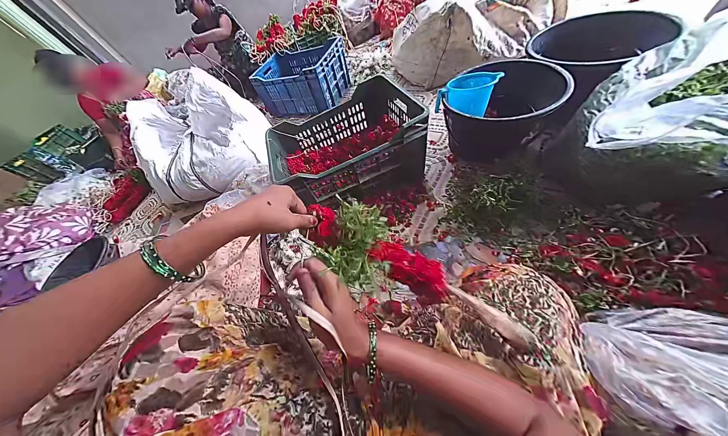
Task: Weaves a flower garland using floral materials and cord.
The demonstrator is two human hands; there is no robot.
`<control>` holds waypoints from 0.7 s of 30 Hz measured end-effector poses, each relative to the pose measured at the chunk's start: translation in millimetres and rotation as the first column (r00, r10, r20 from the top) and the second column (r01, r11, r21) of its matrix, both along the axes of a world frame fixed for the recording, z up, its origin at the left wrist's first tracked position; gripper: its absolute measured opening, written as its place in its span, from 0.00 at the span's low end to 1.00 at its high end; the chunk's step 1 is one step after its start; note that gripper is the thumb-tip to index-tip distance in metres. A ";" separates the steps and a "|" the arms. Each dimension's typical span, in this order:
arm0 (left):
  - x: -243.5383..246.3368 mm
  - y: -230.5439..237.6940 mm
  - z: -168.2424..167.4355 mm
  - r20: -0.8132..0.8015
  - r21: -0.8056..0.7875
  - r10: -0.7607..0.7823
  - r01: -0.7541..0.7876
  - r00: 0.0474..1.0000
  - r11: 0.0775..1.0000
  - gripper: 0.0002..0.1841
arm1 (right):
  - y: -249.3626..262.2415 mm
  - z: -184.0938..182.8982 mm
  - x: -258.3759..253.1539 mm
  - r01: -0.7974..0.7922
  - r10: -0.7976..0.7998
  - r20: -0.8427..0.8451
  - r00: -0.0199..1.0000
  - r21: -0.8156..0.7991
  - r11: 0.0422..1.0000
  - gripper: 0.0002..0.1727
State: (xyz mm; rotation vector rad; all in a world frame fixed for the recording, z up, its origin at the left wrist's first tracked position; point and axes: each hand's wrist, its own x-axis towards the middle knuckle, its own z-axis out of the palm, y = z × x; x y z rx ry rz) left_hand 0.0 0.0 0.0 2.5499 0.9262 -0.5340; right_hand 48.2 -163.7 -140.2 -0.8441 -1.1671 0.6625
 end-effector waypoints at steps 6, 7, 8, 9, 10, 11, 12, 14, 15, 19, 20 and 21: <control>-9.6 1.1 -75.6 -0.038 -0.245 0.383 -0.380 0.923 0.892 0.23 | -3.3 -22.0 20.8 0.010 -0.084 -0.253 0.964 -0.279 0.960 0.17; -12.9 6.9 -75.0 -0.048 -0.223 0.402 -0.402 0.914 0.888 0.22 | -0.5 -29.5 21.9 -0.003 -0.067 -0.240 0.968 -0.280 0.960 0.17; -17.8 10.8 -72.0 -0.061 -0.199 0.415 -0.418 0.908 0.886 0.22 | 2.0 -35.0 22.8 -0.028 -0.031 -0.207 0.978 -0.279 0.960 0.17; -24.8 11.9 -66.9 -0.084 -0.177 0.431 -0.439 0.898 0.881 0.22 | 4.2 -38.8 22.2 -0.053 0.010 -0.157 0.988 -0.270 0.961 0.17; -32.9 11.3 -60.2 -0.103 -0.151 0.440 -0.451 0.892 0.880 0.22 | 7.2 -40.7 20.5 -0.057 0.035 -0.094 0.995 -0.242 0.968 0.17; -39.9 11.1 -51.0 -0.118 -0.125 0.441 -0.454 0.889 0.882 0.23 | 12.2 -41.3 19.3 -0.045 0.042 -0.022 0.999 -0.197 0.979 0.18; -46.6 10.9 -41.4 -0.132 -0.096 0.441 -0.455 0.888 0.886 0.23 | 17.4 -41.9 17.6 -0.040 0.046 0.039 0.998 -0.147 0.988 0.18; -57.7 7.3 -22.7 -0.189 -0.012 0.421 -0.431 0.887 0.902 0.23 | 24.4 -42.2 9.9 -0.044 0.051 0.105 0.993 -0.064 0.997 0.17; -59.5 4.6 -12.7 -0.252 0.034 0.401 -0.406 0.881 0.913 0.23 | 27.0 -41.7 4.0 -0.029 0.032 0.119 0.992 -0.022 0.999 0.16; -56.9 -13.5 8.1 -0.457 0.135 0.227 -0.185 0.860 0.973 0.24 | 25.6 -38.1 -21.9 0.069 -0.071 0.047 0.996 0.042 0.997 0.14; -54.1 -18.0 8.6 -0.491 0.140 0.189 -0.137 0.850 0.981 0.24 | 23.4 -38.9 -26.6 0.082 -0.082 0.003 0.997 0.051 0.995 0.14; -50.4 -21.8 8.3 -0.520 0.129 0.158 -0.106 0.839 0.986 0.24 | 20.1 -40.1 -30.2 0.098 -0.096 -0.047 0.994 0.048 0.994 0.15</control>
